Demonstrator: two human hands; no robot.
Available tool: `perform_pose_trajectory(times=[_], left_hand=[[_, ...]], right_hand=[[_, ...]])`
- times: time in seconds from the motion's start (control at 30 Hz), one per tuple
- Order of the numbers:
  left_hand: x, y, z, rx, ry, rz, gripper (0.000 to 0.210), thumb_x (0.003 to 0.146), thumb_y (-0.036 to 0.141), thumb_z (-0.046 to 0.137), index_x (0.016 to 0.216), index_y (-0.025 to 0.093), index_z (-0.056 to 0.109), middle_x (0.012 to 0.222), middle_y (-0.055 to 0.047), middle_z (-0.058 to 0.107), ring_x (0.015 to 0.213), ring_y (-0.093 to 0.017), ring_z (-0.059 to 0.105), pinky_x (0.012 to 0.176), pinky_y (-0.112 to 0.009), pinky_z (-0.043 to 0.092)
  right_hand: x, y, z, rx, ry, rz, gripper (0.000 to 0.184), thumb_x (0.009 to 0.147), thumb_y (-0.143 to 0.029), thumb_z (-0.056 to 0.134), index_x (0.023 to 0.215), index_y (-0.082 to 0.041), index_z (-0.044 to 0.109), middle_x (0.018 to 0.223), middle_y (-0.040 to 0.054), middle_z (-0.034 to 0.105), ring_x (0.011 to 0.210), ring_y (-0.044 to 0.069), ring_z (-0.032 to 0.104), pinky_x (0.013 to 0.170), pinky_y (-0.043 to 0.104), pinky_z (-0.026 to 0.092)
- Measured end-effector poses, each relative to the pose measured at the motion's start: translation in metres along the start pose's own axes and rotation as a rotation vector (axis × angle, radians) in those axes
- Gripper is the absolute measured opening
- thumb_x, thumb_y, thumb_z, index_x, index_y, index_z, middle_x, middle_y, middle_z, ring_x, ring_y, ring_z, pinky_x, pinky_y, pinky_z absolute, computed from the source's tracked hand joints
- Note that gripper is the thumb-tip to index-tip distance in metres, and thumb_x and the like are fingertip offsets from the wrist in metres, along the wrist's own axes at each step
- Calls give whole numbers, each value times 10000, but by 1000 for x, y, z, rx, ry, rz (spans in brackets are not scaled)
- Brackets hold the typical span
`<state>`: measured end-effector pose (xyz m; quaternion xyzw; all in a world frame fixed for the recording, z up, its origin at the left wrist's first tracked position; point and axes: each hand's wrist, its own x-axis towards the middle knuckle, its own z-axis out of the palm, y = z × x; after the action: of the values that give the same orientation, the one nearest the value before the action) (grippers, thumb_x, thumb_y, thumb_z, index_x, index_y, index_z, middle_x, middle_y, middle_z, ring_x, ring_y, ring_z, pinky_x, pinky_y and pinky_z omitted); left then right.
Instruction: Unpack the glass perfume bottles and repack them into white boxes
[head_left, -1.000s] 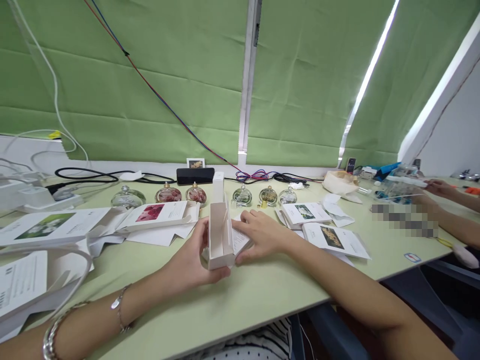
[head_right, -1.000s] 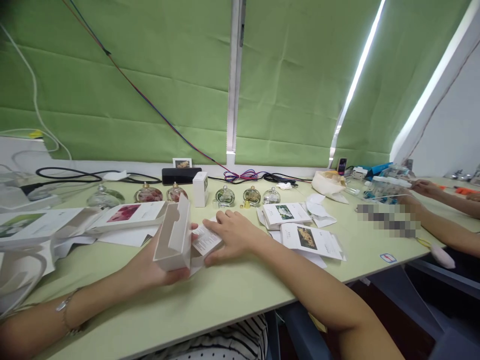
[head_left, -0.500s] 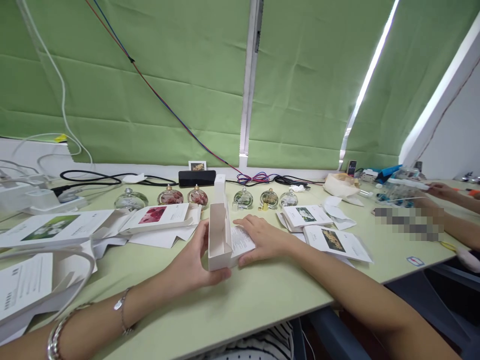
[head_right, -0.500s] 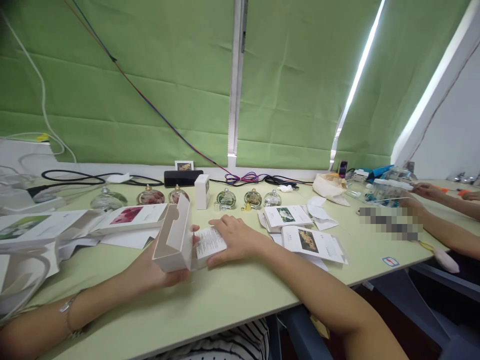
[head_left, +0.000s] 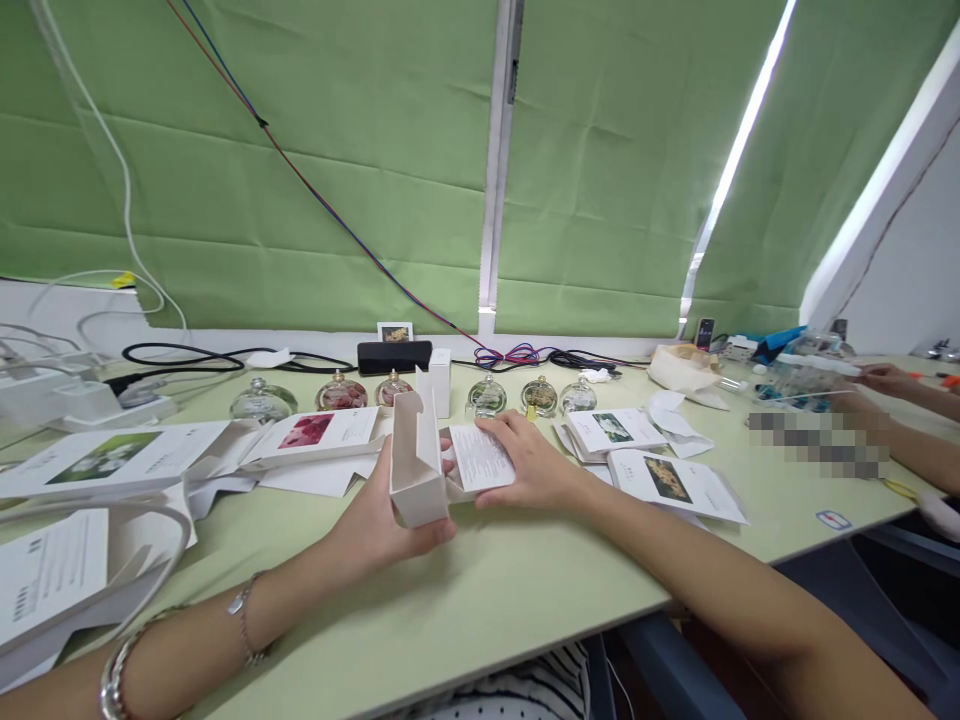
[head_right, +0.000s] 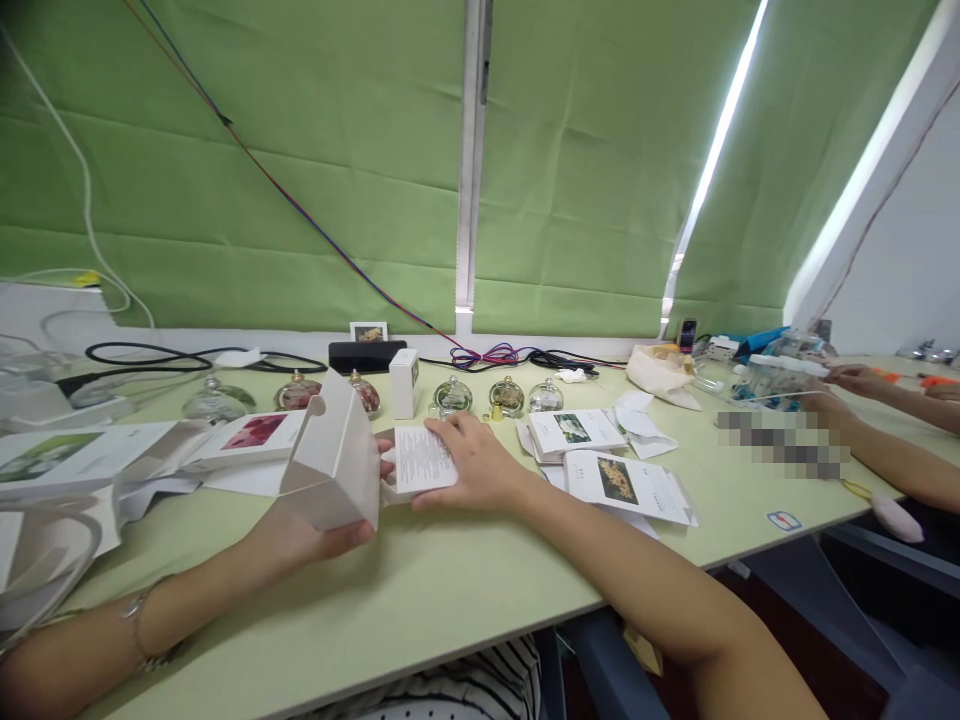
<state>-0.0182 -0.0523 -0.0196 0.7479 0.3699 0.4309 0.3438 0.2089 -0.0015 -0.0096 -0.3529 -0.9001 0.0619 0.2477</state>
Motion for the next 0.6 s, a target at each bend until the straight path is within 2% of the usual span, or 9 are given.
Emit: perform_pose_trajectory(times=[0.13, 0.27, 0.4, 0.53, 0.6], left_hand=[[-1, -6, 0, -23, -11, 3, 837, 625, 485, 749, 1316, 258, 335, 1280, -137, 532, 1194, -349, 503, 962, -518, 436], [-3, -10, -2, -23, 1, 20, 794, 636, 485, 736, 1299, 276, 352, 1276, -118, 528, 1181, -328, 511, 997, -503, 416], [-3, -2, -7, 60, 119, -5, 760, 653, 508, 713, 1289, 281, 364, 1320, -116, 486, 1245, -342, 445, 1039, -517, 369], [-2, 5, -7, 129, 212, 4, 841, 654, 468, 727, 1332, 291, 263, 1283, -110, 506, 1209, -334, 480, 972, -501, 437], [-2, 5, -6, 147, 224, 36, 833, 645, 471, 730, 1316, 294, 268, 1287, -112, 495, 1178, -335, 503, 940, -490, 465]], right_hand=[[-3, 5, -3, 11, 14, -149, 1001, 572, -617, 739, 1361, -146, 344, 1258, 170, 403, 1210, 293, 379, 1042, 468, 348], [-3, 9, -4, 40, -19, -197, 970, 588, -601, 730, 1355, -167, 325, 1266, 166, 401, 1225, 291, 371, 1032, 478, 359], [-4, 7, -3, -4, -37, -237, 935, 600, -560, 730, 1356, -202, 313, 1277, 148, 402, 1229, 289, 370, 1033, 485, 355], [-6, -3, 1, -43, 18, -239, 943, 597, -552, 728, 1363, -203, 303, 1255, 145, 426, 1205, 296, 384, 1029, 487, 356], [-8, -8, 2, -49, 59, -247, 946, 589, -567, 726, 1356, -198, 315, 1227, 144, 442, 1177, 295, 400, 1019, 480, 366]])
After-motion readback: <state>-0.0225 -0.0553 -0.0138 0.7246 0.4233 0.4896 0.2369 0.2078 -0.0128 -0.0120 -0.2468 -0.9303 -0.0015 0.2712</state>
